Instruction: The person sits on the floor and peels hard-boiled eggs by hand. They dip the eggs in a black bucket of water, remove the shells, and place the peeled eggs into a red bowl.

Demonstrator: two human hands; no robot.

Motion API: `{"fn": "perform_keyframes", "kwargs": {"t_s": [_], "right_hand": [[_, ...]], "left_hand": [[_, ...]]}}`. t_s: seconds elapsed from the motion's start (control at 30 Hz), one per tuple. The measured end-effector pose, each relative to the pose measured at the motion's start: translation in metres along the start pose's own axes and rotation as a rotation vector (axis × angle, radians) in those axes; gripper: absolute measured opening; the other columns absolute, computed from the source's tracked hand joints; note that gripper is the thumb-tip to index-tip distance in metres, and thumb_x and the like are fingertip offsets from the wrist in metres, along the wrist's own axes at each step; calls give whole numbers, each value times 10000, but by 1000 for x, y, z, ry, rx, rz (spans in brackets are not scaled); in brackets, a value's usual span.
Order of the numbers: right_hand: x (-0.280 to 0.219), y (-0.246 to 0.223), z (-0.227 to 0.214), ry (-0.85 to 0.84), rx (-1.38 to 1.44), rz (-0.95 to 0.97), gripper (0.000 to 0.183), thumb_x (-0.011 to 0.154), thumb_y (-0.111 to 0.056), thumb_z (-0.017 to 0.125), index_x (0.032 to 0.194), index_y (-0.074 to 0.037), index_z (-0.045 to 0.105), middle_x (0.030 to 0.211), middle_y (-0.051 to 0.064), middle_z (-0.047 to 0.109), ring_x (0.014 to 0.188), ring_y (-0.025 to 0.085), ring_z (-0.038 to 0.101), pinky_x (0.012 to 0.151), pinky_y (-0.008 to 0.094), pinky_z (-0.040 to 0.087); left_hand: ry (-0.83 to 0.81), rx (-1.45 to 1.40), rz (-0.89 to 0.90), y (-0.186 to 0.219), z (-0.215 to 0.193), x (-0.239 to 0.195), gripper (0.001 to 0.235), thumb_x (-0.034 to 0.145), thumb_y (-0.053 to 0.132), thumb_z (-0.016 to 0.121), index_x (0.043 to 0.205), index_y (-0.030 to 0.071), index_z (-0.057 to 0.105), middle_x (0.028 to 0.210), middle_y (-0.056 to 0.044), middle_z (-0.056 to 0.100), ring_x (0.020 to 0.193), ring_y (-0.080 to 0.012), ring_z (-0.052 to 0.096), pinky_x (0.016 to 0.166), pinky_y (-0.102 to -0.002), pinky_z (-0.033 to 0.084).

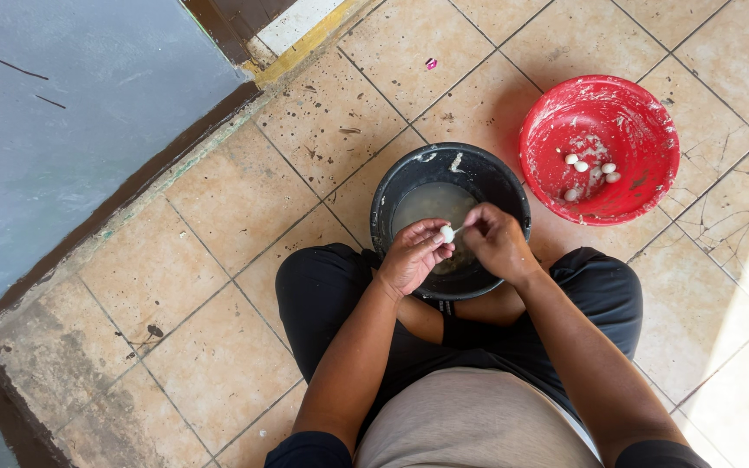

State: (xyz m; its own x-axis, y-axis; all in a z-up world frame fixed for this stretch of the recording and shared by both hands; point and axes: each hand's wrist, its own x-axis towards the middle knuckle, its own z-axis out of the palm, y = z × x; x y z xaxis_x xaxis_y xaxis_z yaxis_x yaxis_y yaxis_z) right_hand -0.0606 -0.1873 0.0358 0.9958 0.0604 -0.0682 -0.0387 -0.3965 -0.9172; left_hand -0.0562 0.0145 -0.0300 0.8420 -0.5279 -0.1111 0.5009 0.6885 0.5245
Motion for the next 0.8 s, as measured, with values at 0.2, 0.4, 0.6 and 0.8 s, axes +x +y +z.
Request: {"fn": "perform_keyframes", "kwargs": {"t_s": [0.2, 0.4, 0.6, 0.8], "right_hand": [[-4, -12, -6, 132, -110, -80, 151, 967, -67, 686, 1104, -7, 709, 1032, 112, 716, 902, 157, 663, 775, 305, 531], [-10, -36, -3, 22, -61, -280, 142, 941, -47, 698, 1076, -5, 701, 1012, 125, 720, 902, 215, 713, 774, 310, 556], [-7, -57, -15, -46, -353, -490, 127, 902, -4, 699, 1029, -5, 692, 960, 148, 721, 859, 313, 723, 751, 373, 580], [-2, -55, -15, -99, -480, -549, 174, 838, 5, 719, 1002, -6, 662, 922, 157, 704, 843, 351, 710, 738, 404, 579]], "left_hand": [[41, 3, 7, 4, 3, 1, 259, 996, 23, 651, 1253, -4, 641, 1139, -124, 694, 1009, -224, 691, 934, -346, 587], [28, 149, 40, -1, 4, 6, 257, 988, 21, 683, 1240, -19, 653, 1096, -124, 711, 954, -204, 697, 885, -347, 598], [72, 337, 54, -5, -1, 7, 262, 954, 22, 725, 1196, -54, 661, 1045, -117, 718, 921, -166, 698, 843, -315, 605], [32, 436, 89, -8, -6, 12, 258, 940, -10, 737, 1188, -61, 685, 1030, -106, 713, 904, -138, 666, 816, -289, 578]]}}
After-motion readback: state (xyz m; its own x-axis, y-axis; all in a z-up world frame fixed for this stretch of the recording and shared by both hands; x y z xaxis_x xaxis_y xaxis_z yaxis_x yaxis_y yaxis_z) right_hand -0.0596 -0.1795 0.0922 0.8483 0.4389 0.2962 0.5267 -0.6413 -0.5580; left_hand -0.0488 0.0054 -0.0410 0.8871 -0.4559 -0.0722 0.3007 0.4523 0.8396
